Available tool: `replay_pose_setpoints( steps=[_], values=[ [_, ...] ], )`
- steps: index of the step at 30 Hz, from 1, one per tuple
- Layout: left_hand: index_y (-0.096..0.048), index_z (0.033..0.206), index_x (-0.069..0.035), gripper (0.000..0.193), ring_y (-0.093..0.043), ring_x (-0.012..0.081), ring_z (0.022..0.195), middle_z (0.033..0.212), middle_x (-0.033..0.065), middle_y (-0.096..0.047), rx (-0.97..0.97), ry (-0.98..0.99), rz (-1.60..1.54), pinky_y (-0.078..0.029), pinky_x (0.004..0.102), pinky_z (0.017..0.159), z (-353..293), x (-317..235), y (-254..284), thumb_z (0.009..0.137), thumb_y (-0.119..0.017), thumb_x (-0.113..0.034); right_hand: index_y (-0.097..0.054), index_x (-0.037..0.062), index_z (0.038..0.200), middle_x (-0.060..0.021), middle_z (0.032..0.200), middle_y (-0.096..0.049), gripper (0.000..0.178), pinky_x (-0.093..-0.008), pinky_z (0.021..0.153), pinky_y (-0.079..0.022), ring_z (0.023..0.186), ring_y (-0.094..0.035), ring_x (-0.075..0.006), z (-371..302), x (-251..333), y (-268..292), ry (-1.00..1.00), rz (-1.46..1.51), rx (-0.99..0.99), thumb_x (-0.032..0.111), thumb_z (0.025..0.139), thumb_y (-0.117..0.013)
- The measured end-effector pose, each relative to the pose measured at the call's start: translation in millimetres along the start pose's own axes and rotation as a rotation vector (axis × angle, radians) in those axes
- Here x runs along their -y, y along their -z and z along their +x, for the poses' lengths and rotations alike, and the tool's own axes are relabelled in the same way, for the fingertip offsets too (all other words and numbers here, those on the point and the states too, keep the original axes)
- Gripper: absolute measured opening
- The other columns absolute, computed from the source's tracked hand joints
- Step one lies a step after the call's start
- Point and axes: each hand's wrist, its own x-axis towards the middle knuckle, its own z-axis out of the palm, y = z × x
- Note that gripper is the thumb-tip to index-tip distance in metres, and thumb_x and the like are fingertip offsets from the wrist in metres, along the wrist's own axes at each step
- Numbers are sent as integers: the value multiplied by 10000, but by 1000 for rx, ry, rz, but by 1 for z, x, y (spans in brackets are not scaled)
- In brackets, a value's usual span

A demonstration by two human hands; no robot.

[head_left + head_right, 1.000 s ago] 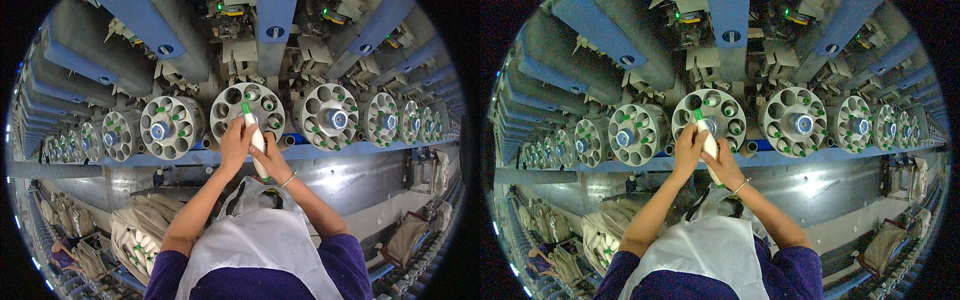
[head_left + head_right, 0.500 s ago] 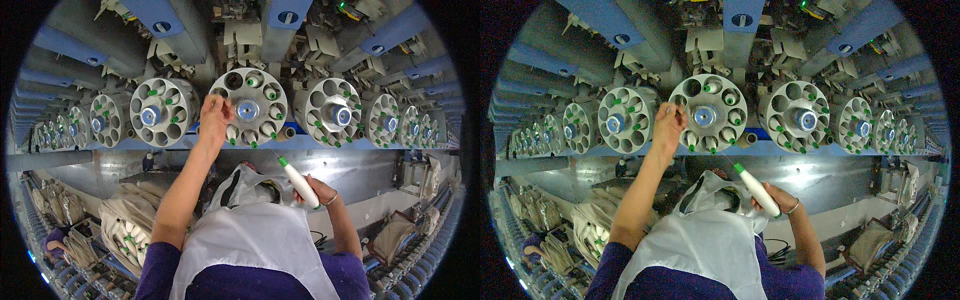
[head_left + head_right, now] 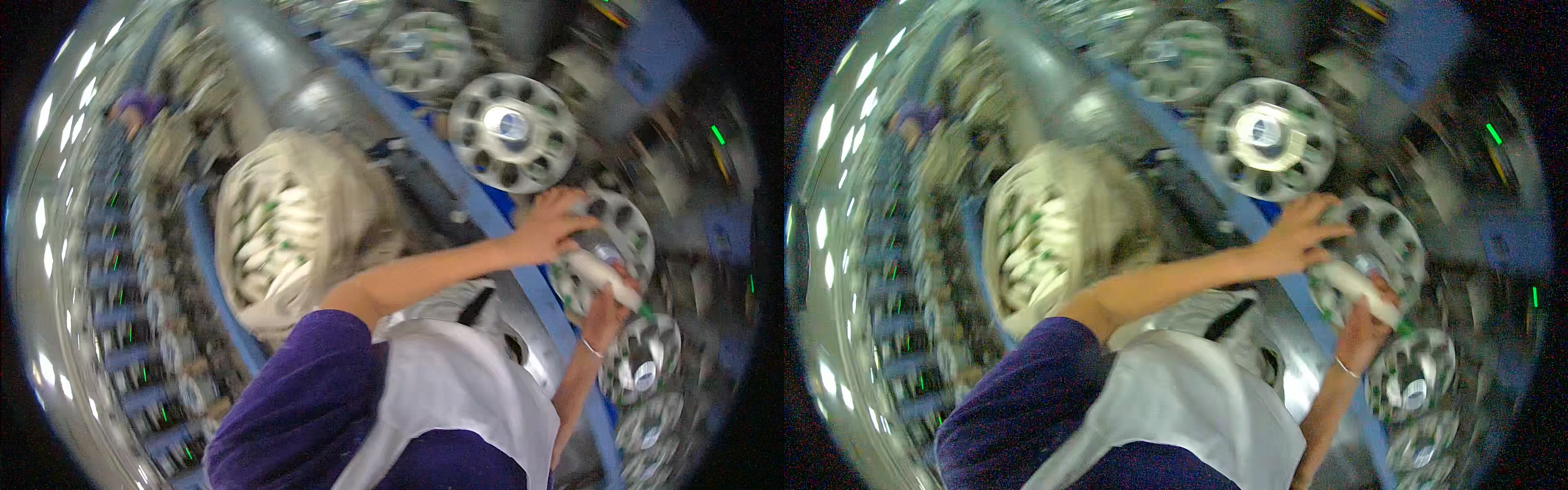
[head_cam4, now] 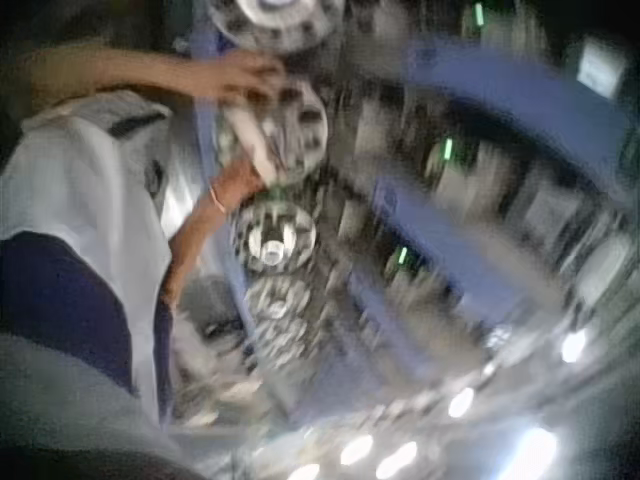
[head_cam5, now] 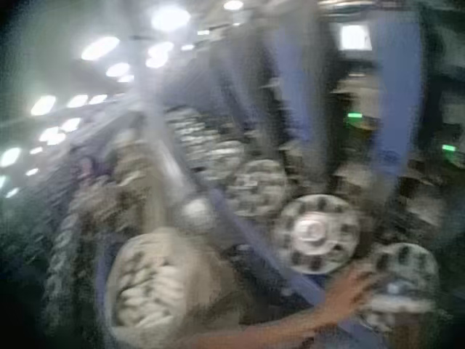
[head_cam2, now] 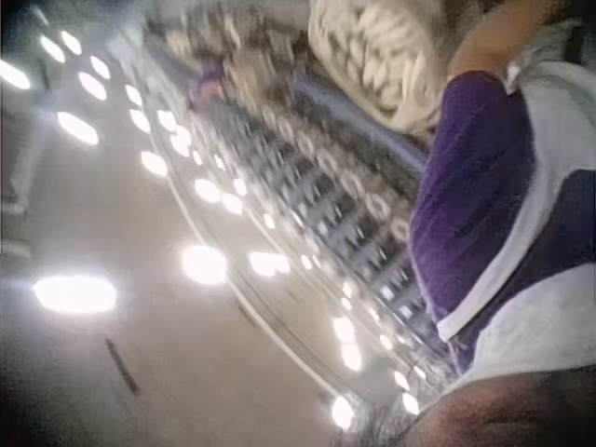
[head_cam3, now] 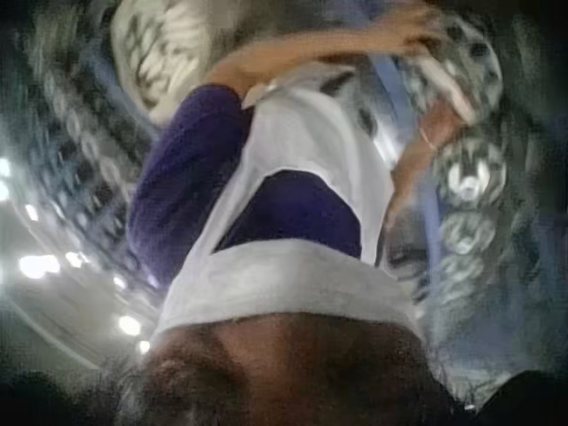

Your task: The person repeatedly picks white spools with green ends from a large sack and places them into slots on rotating machine wheels. The person moves along the machine line, refilling the wheels and occasionally walking to a new sack to continue loading.

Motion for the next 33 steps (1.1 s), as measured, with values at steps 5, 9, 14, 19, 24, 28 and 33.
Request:
replay_pose_setpoints(
  steps=[5, 9, 14, 19, 24, 28, 33],
  values=[
    [-602, 1138, -141, 500, -412, 372, 1193, 1258, 151, -457, -231, 221, 257, -359, 480, 979, -103, 1, 133, 663, -701, -16, -540, 36, 1109, -110, 1224, -560, 232, -354, 954, -404, 1114, -522, -223, 33, -23, -21, 129, -623, 196, 123, 903, -600],
    [-606, 1158, -94, 475, -465, 385, 1148, 1213, 190, -511, -383, 527, 790, -368, 485, 980, -228, 10, 242, 692, -610, -1, -553, 45, 1201, -136, 1090, -631, 292, -354, 800, -498, 927, -615, -207, 45, -4, -52, 285, -1199, 475, 195, 950, -540],
    [-538, 1208, -34, 548, -439, 372, 1173, 1269, 196, -480, -480, 1182, 1408, -336, 480, 952, -425, -4, 358, 679, -679, -59, -602, 33, 1165, -68, 755, -654, 257, -249, 512, -450, 558, -579, -111, 38, 33, -186, -301, -1191, 724, 156, 959, -511],
    [-368, 1317, -30, 619, -580, 378, 1012, 1100, 223, -594, -831, 1896, 653, -446, 485, 827, -525, 14, 411, 803, -654, -223, -657, 53, 816, -101, 842, -613, 268, -350, 725, -449, 788, -561, -219, -39, 69, -364, -231, -22, 1327, 277, 929, -560],
    [-484, 1140, 2, 369, -641, 378, 872, 923, 227, -653, -505, 1706, 743, -488, 438, 760, -537, 21, 434, 815, -569, -153, -642, 153, 909, -104, 1013, -577, 159, -471, 917, -405, 949, -536, -247, -81, 88, -480, -669, 880, 1763, 296, 929, -576],
    [-535, 1097, 5, 324, -658, 344, 841, 844, 219, -660, -748, 1672, 623, -499, 417, 736, -482, 13, 451, 809, -572, -136, -669, 184, 1011, -101, 1100, -531, 221, -456, 943, -365, 1026, -462, -267, -130, 67, -512, -842, 1219, 1728, 369, 911, -599],
    [-544, 1180, 19, 389, -542, 194, 1000, 1035, 118, -619, -1162, 820, 165, -413, 304, 891, -394, 23, 471, 827, -523, -143, -665, 216, 987, -70, 996, -533, 191, -432, 995, -333, 1030, -443, -266, -191, 62, -558, -1076, 1197, 1662, 376, 908, -596]
  ],
)
